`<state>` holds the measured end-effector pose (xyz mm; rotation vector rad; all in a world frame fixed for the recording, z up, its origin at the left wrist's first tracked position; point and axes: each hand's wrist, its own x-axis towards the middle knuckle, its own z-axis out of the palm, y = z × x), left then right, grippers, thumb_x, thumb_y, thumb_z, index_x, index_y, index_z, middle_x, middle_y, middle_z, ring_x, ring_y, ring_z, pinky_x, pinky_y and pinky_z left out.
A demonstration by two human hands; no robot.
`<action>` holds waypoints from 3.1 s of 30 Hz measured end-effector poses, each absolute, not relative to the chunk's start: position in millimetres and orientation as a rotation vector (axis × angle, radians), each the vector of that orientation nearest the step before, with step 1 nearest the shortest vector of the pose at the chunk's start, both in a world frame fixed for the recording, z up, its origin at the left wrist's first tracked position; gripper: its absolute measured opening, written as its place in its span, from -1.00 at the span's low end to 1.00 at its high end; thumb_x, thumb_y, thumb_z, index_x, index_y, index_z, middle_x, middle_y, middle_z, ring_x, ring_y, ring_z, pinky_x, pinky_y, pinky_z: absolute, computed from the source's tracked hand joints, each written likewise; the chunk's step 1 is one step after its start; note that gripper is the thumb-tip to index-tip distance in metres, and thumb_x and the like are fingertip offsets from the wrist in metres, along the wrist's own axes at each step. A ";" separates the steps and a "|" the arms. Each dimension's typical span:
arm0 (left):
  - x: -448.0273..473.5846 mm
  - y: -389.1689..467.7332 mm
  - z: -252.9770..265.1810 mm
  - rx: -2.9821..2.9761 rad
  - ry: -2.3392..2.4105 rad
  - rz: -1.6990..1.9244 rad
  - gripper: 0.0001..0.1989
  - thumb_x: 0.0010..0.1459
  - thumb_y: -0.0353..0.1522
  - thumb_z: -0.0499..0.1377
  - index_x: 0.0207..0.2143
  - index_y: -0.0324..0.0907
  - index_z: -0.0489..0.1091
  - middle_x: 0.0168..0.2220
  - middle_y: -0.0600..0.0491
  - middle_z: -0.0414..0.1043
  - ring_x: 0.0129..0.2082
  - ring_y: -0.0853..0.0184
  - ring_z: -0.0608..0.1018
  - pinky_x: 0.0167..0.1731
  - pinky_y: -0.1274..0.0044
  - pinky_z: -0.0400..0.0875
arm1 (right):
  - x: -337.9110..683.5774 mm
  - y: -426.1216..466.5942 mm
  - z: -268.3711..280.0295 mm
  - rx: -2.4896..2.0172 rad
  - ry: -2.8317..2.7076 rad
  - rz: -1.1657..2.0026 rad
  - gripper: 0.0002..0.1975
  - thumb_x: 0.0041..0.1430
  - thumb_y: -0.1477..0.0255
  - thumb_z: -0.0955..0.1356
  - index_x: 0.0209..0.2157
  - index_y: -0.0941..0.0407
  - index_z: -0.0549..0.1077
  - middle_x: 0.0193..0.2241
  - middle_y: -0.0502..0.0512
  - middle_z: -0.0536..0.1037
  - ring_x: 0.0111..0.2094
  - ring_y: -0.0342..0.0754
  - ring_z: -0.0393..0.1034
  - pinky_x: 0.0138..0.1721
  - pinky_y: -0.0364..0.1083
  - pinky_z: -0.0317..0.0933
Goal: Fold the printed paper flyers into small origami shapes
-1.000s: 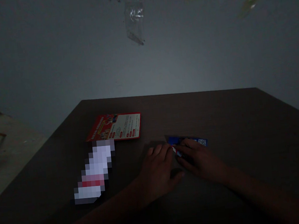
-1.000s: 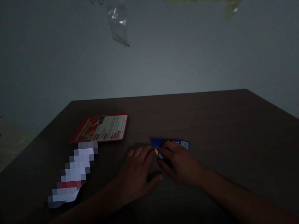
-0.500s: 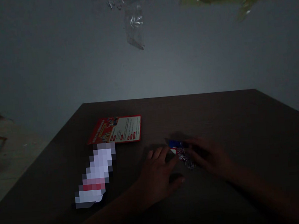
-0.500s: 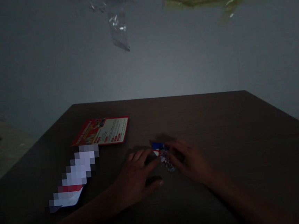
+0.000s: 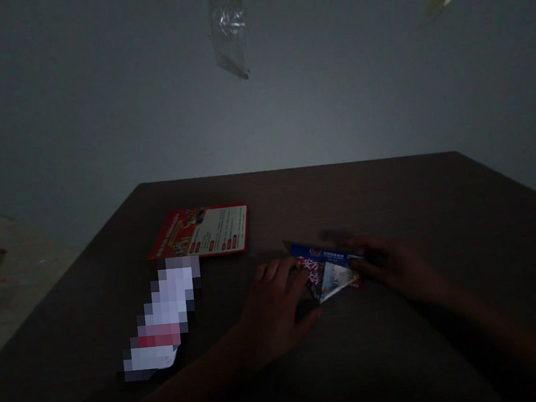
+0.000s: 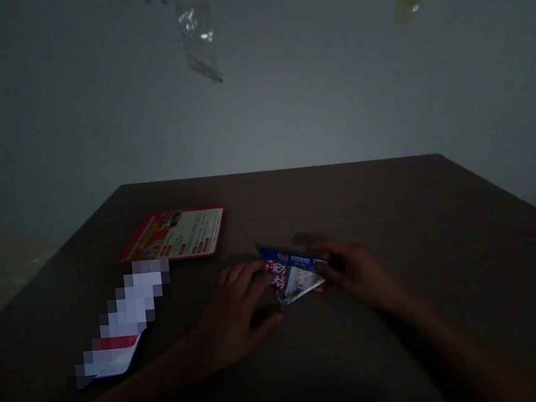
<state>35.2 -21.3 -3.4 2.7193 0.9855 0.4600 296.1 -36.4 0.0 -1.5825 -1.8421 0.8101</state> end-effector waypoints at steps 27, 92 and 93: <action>35.5 -13.9 -5.1 2.654 0.901 0.618 -0.74 0.26 -0.41 -0.02 -0.03 -0.19 0.34 -0.10 -0.05 0.37 -0.12 0.22 0.37 -0.12 0.34 0.34 | 279.7 -39.6 -9.9 -1.166 -2.369 0.381 -0.59 0.03 0.40 0.43 -0.03 0.00 0.43 0.01 0.20 0.40 0.02 0.14 0.31 -0.05 0.12 0.27; 34.7 -16.1 -3.0 2.761 0.859 0.357 -0.74 0.22 -0.42 0.04 -0.07 -0.05 0.38 -0.09 -0.03 0.30 -0.08 0.17 0.32 -0.14 0.34 0.24 | 276.8 -23.7 -20.6 -1.439 -1.875 1.005 -0.59 -0.03 0.44 0.44 -0.09 0.08 0.41 -0.36 0.01 0.49 -0.32 -0.06 0.41 -0.23 -0.06 0.29; 34.7 -15.9 -2.8 2.757 0.851 0.357 -0.74 0.22 -0.42 0.04 -0.07 -0.04 0.37 -0.10 -0.03 0.30 -0.08 0.17 0.32 -0.15 0.35 0.25 | 275.3 -23.6 -21.2 -1.438 -1.880 1.004 -0.63 -0.01 0.44 0.43 -0.11 0.08 0.42 -0.38 0.00 0.49 -0.33 -0.06 0.41 -0.25 -0.06 0.29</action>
